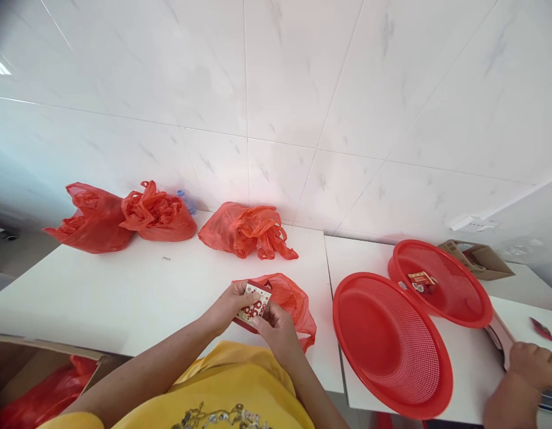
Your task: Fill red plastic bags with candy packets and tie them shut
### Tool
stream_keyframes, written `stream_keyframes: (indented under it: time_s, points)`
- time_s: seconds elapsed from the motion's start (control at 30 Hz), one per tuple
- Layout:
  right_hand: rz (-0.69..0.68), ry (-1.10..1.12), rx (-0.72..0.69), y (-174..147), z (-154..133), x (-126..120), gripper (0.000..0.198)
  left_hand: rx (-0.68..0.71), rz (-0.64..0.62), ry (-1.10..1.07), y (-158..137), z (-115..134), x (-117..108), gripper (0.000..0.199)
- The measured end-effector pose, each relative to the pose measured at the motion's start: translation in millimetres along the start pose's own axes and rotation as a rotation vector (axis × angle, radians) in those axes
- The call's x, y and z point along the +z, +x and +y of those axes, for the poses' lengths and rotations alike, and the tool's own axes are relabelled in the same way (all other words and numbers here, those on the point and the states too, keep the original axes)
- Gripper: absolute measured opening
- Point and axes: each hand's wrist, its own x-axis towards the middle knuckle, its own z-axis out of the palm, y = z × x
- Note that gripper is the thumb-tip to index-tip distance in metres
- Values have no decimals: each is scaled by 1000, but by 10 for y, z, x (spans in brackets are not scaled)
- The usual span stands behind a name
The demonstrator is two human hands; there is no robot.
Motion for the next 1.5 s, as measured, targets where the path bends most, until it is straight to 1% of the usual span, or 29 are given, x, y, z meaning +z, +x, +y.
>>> stream_keyframes:
  time_s: [0.1,0.23,0.37,0.47,0.63,0.73,0.8,0.87,0.93,1.07,1.27,1.37,1.5]
  points:
    - [-9,-2,11,-10,1,11,23,-5,15,18,-8,-13,-1,29]
    - [21,13,17,20,31,-7,18,-6,56,94,0,-57,28,28]
    - [44,9,-2,20,37,-5,13,-13,48,74,10,-65,42,32]
    - [47,15,8,-7,26,13,16,14,47,35,8,-36,41,35]
    - [-20,-27,19,-31,34,17,23,35,59,31,-7,-27,29,42]
    - [37,-65,44,-25,55,9,20,34,26,57,-10,-40,20,40]
    - [64,-97,55,-17,65,8,17,19,21,93,-5,-40,15,44]
    - [71,-126,39,-11,65,16,16,-22,46,119,4,-42,14,52]
    - [79,-148,24,-11,59,32,16,-62,77,111,13,-53,16,55]
    - [85,-178,12,-15,68,45,16,-52,106,63,17,-80,19,50]
    - [-8,-117,-7,-8,159,18,26,-6,117,65,-10,-35,5,44]
    - [5,-101,5,-12,160,29,27,-10,77,72,-15,-18,-2,42]
    - [90,-66,44,1,111,15,26,20,-53,46,-5,-22,-12,43]
